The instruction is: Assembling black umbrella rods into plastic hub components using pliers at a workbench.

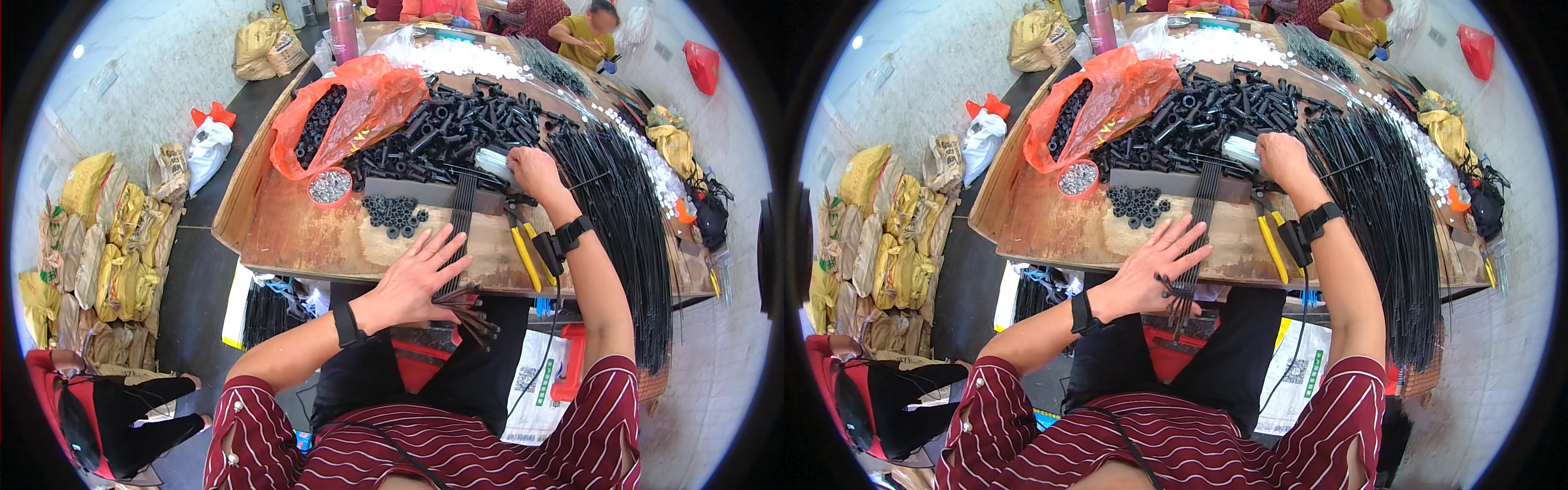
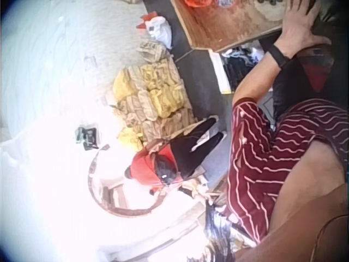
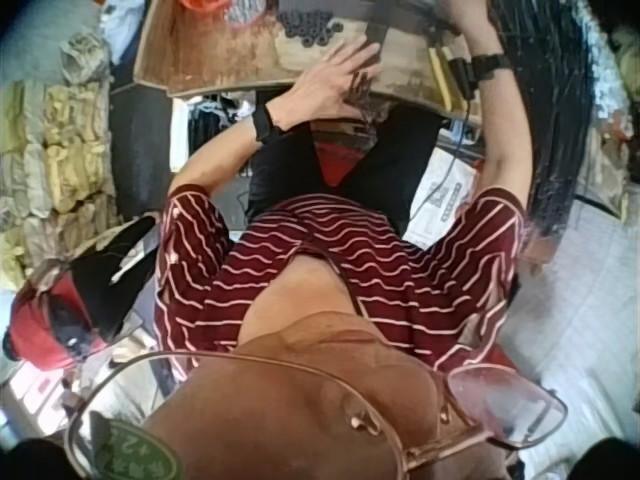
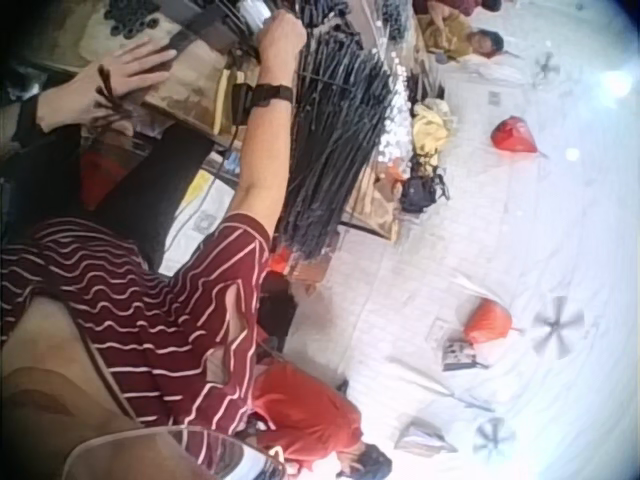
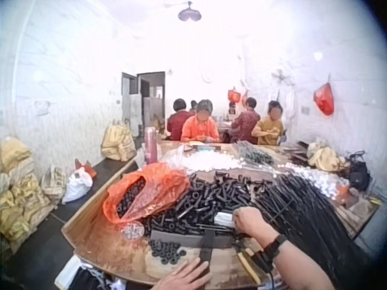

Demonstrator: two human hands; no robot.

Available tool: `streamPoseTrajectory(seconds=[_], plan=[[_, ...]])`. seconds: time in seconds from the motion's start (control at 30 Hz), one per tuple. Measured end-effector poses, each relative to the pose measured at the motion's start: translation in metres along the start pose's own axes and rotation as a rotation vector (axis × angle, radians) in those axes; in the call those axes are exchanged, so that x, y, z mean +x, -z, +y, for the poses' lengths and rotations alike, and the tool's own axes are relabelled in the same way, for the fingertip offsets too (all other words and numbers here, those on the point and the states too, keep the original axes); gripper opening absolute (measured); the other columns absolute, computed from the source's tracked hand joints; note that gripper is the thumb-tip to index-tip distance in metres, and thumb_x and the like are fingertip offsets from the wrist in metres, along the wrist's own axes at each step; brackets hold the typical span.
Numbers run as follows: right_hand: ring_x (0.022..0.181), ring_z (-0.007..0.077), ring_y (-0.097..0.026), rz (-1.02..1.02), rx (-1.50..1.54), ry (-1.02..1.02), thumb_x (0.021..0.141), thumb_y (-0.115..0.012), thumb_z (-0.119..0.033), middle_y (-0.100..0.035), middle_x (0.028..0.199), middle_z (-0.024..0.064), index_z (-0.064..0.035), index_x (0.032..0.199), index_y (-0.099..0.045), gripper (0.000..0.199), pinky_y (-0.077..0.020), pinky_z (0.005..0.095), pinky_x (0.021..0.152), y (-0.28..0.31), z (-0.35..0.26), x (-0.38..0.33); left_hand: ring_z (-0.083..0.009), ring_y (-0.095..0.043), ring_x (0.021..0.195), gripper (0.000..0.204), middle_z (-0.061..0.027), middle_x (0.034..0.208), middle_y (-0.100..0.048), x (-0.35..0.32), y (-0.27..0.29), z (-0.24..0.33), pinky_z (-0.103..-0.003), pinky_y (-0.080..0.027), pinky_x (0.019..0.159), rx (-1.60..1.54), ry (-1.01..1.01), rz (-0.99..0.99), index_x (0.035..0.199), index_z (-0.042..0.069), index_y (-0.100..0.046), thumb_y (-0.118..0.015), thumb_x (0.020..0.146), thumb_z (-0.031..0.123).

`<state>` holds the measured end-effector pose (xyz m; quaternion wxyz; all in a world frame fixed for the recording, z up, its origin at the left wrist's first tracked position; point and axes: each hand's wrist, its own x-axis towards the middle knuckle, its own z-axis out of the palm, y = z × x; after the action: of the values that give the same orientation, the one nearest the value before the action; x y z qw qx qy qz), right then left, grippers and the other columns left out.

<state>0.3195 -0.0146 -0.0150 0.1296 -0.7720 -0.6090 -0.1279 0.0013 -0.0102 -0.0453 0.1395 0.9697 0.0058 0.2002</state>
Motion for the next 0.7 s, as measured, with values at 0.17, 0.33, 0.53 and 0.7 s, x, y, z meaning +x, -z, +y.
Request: streamPoseTrajectory(seconds=[0.17, 0.33, 0.53, 0.7], plan=[[0.075, 0.0342, -0.063, 0.145, 0.064, 0.053, 0.081, -0.059, -0.014, -0.065, 0.077, 0.0163, -0.0045, 0.084, -0.065, 0.012, -0.0493, 0.0424, 0.068, 0.011, 0.000, -0.008, -0.0312, -0.036, 0.134, 0.073, -0.0162, 0.139, -0.044, -0.002, 0.018, 0.011, -0.042, -0.031, 0.109, -0.469, 0.051, 0.067, 0.132, 0.008, -0.049, -0.082, 0.067, 0.020], [0.069, 0.0210, -0.061, 0.161, 0.333, -0.102, 0.081, -0.063, -0.007, -0.064, 0.077, 0.0108, -0.0019, 0.090, -0.065, 0.011, -0.0471, 0.0297, 0.066, 0.068, -0.029, -0.043, -0.0133, -0.057, 0.105, 0.040, -0.0079, 0.114, -0.064, 0.001, 0.021, 0.020, -0.028, -0.043, 0.094, -1.019, 0.344, -0.228, 0.119, 0.005, -0.061, -0.072, 0.081, 0.013], [0.073, 0.0049, -0.053, 0.056, 0.727, -0.172, 0.085, -0.062, -0.003, -0.063, 0.083, 0.0003, -0.0013, 0.096, -0.067, 0.012, -0.0425, 0.0207, 0.065, 0.176, -0.079, -0.113, -0.0048, -0.059, 0.088, 0.020, -0.0021, 0.096, -0.069, 0.002, 0.027, 0.018, -0.022, -0.047, 0.082, -1.228, 0.431, -0.269, 0.106, 0.002, -0.068, -0.064, 0.088, 0.009], [0.071, 0.0076, -0.055, -0.105, 0.894, -0.021, 0.078, -0.066, 0.004, -0.062, 0.081, 0.0017, 0.0008, 0.088, -0.066, 0.011, -0.0415, 0.0216, 0.060, 0.215, -0.100, -0.152, -0.0059, -0.061, 0.090, 0.018, -0.0038, 0.095, -0.069, 0.018, 0.047, 0.025, -0.024, -0.049, 0.082, -1.179, 0.394, -0.101, 0.104, 0.000, -0.067, -0.064, 0.088, 0.007]])
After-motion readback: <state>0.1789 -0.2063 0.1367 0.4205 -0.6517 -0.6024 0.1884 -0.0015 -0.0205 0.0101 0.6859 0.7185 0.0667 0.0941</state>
